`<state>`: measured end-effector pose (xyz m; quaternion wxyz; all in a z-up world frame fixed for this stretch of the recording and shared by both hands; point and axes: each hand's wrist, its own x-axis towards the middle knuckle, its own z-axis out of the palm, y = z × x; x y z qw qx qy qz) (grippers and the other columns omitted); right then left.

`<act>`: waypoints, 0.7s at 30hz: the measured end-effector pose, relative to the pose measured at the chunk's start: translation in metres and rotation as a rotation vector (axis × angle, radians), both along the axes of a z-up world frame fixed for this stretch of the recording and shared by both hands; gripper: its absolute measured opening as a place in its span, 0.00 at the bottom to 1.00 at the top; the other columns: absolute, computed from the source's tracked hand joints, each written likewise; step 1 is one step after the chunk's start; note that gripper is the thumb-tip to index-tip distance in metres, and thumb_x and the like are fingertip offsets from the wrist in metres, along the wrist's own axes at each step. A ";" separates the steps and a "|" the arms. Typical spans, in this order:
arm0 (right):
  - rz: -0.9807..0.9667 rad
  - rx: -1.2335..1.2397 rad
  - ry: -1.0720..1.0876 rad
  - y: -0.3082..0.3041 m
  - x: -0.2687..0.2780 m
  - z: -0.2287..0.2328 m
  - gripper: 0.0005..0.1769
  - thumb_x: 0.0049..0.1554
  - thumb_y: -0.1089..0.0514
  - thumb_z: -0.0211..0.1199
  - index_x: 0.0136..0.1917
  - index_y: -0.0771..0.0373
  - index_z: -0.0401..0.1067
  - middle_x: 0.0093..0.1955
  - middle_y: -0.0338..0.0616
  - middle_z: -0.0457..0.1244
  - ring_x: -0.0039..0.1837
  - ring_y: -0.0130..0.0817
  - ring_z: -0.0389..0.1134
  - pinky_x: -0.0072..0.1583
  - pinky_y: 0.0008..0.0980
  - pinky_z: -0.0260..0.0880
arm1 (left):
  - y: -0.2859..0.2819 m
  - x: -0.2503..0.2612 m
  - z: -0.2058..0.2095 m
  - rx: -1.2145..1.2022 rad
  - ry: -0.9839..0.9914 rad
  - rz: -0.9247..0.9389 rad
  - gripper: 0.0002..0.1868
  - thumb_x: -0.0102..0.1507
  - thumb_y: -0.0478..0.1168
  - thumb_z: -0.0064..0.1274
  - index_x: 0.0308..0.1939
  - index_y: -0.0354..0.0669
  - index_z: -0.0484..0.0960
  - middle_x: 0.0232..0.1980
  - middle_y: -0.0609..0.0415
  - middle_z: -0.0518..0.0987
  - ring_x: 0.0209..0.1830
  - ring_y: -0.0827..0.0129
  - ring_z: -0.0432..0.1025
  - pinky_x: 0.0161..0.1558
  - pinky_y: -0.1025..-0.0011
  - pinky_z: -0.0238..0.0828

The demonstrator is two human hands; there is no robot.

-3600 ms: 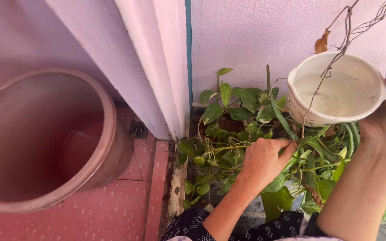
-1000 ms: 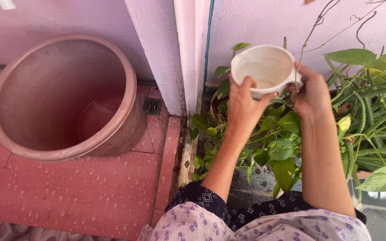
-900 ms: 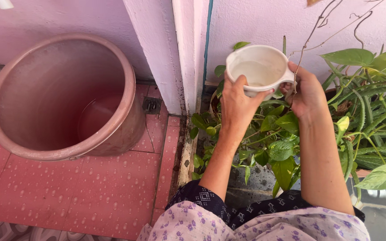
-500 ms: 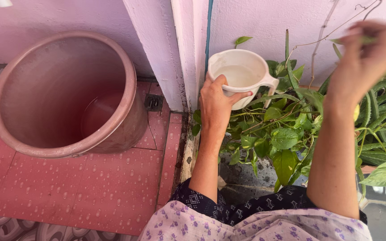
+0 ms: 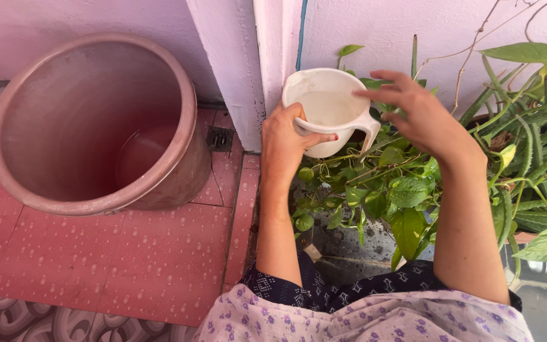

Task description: The person inspects the leaves of potted plants, then scoops water from a large container using a white plastic jug and pours it onto the soil of the plants. The person handles the plants and the jug throughout the process.

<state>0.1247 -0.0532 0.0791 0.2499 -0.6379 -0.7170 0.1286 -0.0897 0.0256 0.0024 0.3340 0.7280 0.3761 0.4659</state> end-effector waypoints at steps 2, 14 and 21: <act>0.112 -0.007 -0.047 0.005 0.000 -0.009 0.36 0.46 0.73 0.65 0.66 0.48 0.75 0.80 0.51 0.50 0.78 0.55 0.52 0.73 0.48 0.54 | 0.004 -0.008 -0.001 -0.046 0.001 -0.055 0.31 0.38 0.47 0.80 0.27 0.34 0.74 0.42 0.45 0.82 0.41 0.57 0.80 0.43 0.60 0.74; 0.134 -0.021 -0.131 0.015 0.007 -0.031 0.20 0.43 0.66 0.72 0.50 0.52 0.84 0.61 0.37 0.72 0.74 0.47 0.64 0.80 0.52 0.42 | 0.013 -0.011 -0.002 -0.165 -0.393 -0.346 0.33 0.48 0.41 0.73 0.54 0.40 0.75 0.58 0.50 0.77 0.56 0.61 0.75 0.52 0.62 0.78; -0.071 -0.034 -0.225 0.013 -0.016 -0.032 0.13 0.45 0.53 0.72 0.47 0.49 0.85 0.39 0.49 0.73 0.47 0.49 0.74 0.53 0.46 0.74 | 0.002 0.000 -0.014 -0.407 0.139 0.072 0.25 0.59 0.52 0.65 0.46 0.33 0.82 0.42 0.44 0.87 0.42 0.57 0.82 0.44 0.63 0.76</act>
